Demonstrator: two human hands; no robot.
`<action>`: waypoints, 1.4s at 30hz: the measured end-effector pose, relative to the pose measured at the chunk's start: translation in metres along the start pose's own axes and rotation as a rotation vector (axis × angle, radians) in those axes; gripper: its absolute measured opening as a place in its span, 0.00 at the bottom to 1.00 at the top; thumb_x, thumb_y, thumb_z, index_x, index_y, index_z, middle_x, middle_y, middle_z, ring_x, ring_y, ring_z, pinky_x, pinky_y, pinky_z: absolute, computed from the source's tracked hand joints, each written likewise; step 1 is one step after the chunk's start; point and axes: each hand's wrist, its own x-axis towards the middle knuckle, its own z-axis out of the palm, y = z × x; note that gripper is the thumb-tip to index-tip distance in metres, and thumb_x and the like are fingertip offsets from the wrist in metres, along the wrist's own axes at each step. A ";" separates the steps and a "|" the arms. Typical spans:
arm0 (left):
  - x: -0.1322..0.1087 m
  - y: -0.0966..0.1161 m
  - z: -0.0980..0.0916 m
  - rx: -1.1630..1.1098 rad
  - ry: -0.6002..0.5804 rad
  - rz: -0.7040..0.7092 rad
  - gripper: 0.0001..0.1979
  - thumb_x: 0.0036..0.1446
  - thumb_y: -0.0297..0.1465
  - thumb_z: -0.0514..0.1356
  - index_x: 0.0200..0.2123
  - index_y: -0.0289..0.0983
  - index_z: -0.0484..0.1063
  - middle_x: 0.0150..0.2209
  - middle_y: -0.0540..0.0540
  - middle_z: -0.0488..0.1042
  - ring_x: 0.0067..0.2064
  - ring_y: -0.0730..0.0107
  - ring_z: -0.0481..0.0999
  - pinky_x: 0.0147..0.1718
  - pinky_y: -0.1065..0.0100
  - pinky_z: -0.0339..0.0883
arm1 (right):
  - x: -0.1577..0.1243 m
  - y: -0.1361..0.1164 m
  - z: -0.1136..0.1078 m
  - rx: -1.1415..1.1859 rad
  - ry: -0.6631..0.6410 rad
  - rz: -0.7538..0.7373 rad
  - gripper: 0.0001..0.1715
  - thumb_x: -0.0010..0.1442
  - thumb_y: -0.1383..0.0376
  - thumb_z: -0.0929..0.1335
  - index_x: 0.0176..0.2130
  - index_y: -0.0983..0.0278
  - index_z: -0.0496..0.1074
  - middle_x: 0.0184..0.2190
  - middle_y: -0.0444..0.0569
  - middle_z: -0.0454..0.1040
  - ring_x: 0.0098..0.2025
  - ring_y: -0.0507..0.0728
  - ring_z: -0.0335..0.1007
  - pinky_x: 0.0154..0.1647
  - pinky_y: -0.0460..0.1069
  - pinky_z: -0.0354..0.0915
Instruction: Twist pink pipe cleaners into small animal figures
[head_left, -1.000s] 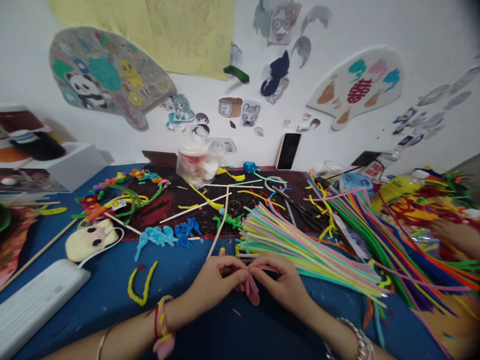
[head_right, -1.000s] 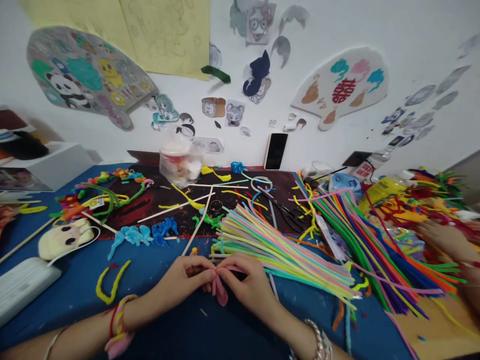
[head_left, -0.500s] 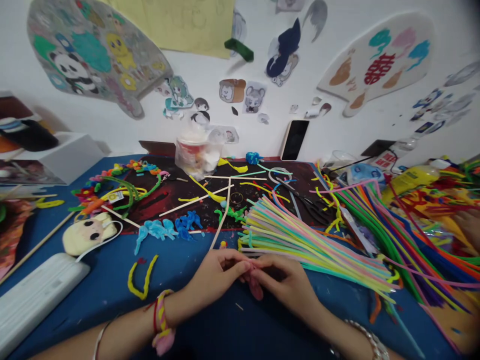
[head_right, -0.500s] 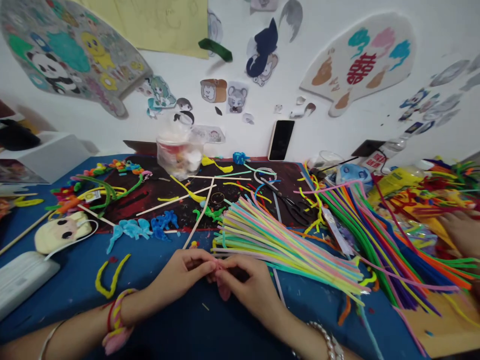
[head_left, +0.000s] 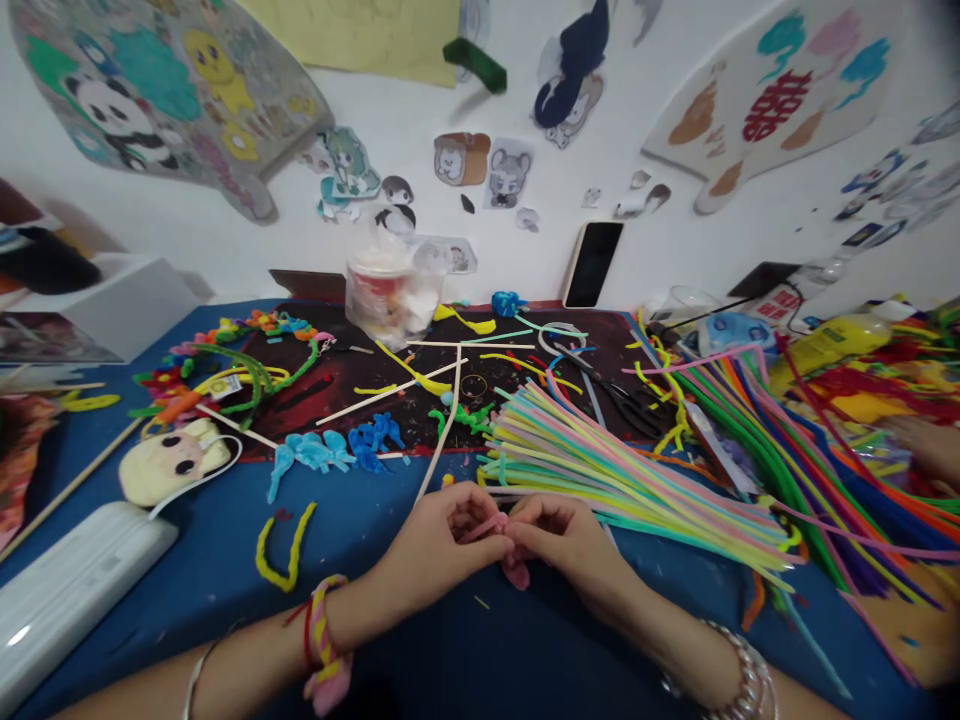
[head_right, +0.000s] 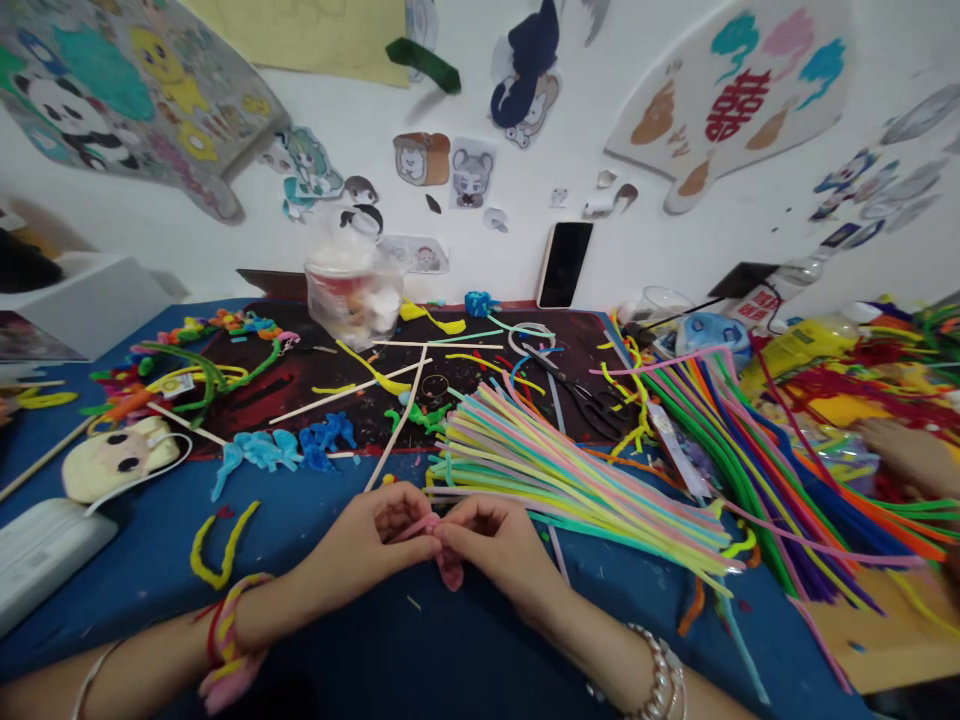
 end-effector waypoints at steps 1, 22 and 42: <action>-0.001 0.001 0.000 0.031 0.001 0.003 0.09 0.48 0.31 0.63 0.29 0.34 0.64 0.26 0.51 0.73 0.29 0.73 0.74 0.30 0.72 0.65 | 0.000 -0.001 0.000 -0.023 -0.003 -0.018 0.15 0.49 0.58 0.72 0.24 0.68 0.70 0.18 0.44 0.71 0.17 0.48 0.64 0.20 0.45 0.62; 0.002 -0.005 0.000 -0.046 -0.108 -0.111 0.04 0.49 0.26 0.57 0.26 0.34 0.62 0.21 0.51 0.72 0.25 0.72 0.73 0.27 0.71 0.64 | 0.000 0.005 -0.006 -0.059 -0.163 0.075 0.16 0.48 0.59 0.72 0.28 0.67 0.64 0.21 0.44 0.74 0.20 0.48 0.68 0.17 0.41 0.61; 0.007 -0.001 -0.003 -0.060 -0.115 -0.115 0.05 0.43 0.23 0.56 0.27 0.35 0.63 0.22 0.54 0.65 0.24 0.77 0.65 0.25 0.74 0.58 | 0.005 0.002 -0.012 0.013 -0.216 0.128 0.16 0.48 0.60 0.73 0.27 0.68 0.66 0.19 0.44 0.73 0.20 0.48 0.67 0.24 0.44 0.65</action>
